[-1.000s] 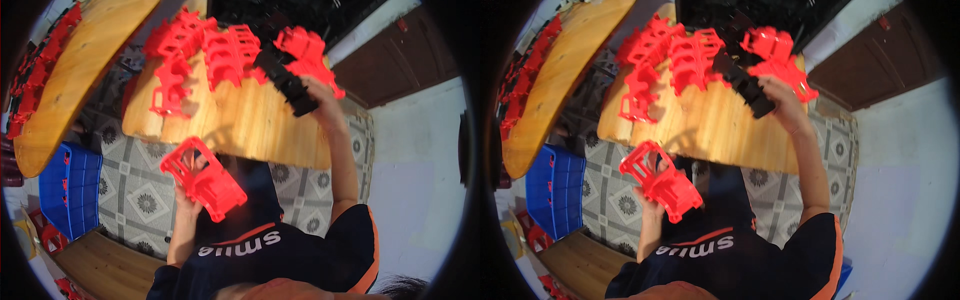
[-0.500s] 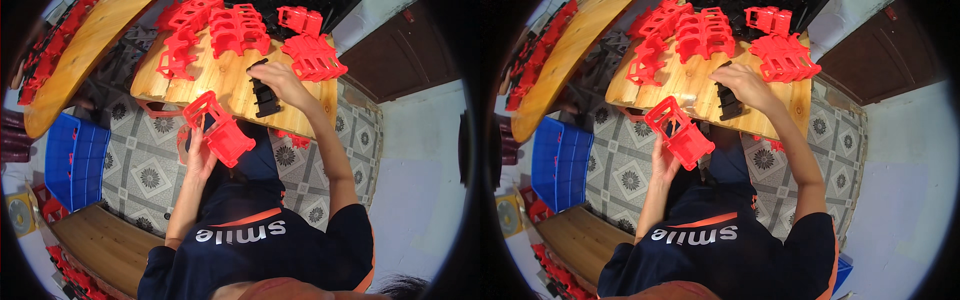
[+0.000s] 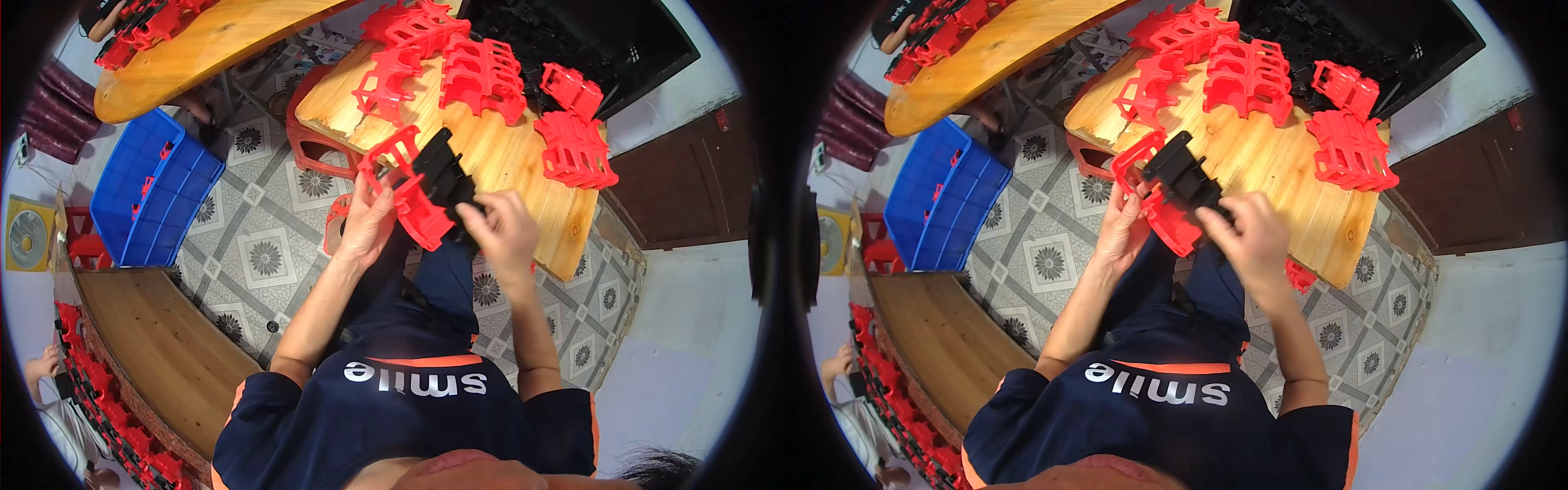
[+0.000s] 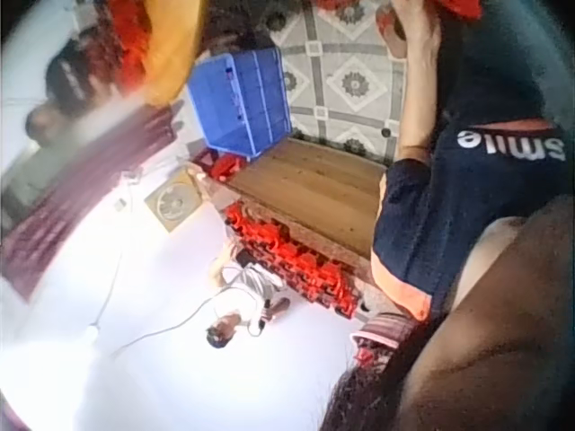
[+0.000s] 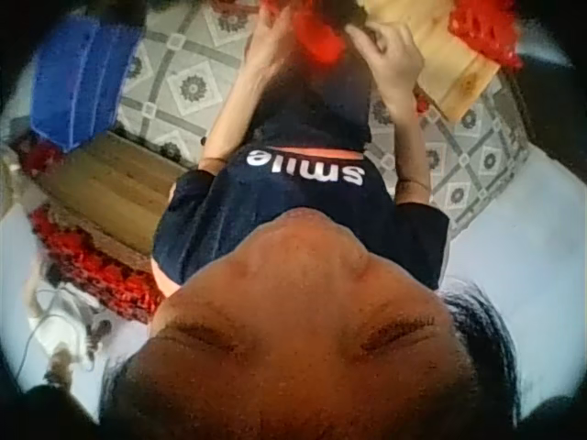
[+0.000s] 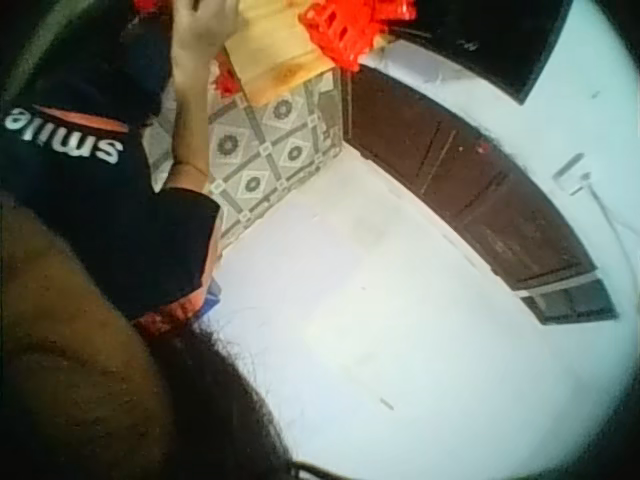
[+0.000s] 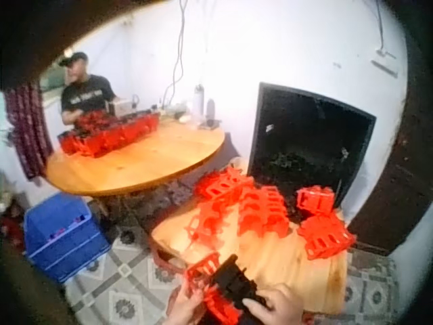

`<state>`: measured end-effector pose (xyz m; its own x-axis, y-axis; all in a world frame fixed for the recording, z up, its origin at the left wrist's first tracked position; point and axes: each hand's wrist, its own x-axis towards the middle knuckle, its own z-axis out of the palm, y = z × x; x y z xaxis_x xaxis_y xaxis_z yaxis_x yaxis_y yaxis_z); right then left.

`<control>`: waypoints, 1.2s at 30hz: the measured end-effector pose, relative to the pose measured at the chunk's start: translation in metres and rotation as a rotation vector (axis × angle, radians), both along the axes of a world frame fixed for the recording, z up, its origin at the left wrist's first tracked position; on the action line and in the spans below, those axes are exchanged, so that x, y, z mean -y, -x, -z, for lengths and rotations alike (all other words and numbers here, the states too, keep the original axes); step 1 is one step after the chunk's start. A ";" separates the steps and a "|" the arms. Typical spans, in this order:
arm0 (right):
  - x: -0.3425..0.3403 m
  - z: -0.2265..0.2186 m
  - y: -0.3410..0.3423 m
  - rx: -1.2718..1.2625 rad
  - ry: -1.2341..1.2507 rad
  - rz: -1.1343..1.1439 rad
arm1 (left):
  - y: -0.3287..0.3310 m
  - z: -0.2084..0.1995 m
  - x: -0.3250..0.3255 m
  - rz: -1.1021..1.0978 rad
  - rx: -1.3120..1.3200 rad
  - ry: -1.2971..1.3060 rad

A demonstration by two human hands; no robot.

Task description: The recorder is assembling red plastic toy car frames by inserting black interior components.

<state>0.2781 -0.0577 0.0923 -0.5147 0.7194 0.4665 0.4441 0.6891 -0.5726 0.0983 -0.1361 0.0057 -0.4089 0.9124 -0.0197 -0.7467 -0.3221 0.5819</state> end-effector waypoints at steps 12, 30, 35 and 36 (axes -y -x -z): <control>0.024 0.023 0.033 -0.036 -0.338 0.031 | 0.001 -0.005 0.005 0.052 -0.065 -0.091; -0.045 0.001 0.084 -0.257 0.382 -0.517 | -0.002 -0.029 -0.007 -0.233 -0.466 0.065; -0.027 -0.011 0.099 -0.350 0.442 -0.482 | 0.018 -0.047 -0.007 -0.148 -0.226 0.076; -0.027 -0.010 0.102 -0.351 0.443 -0.483 | 0.017 -0.045 -0.008 -0.148 -0.227 0.077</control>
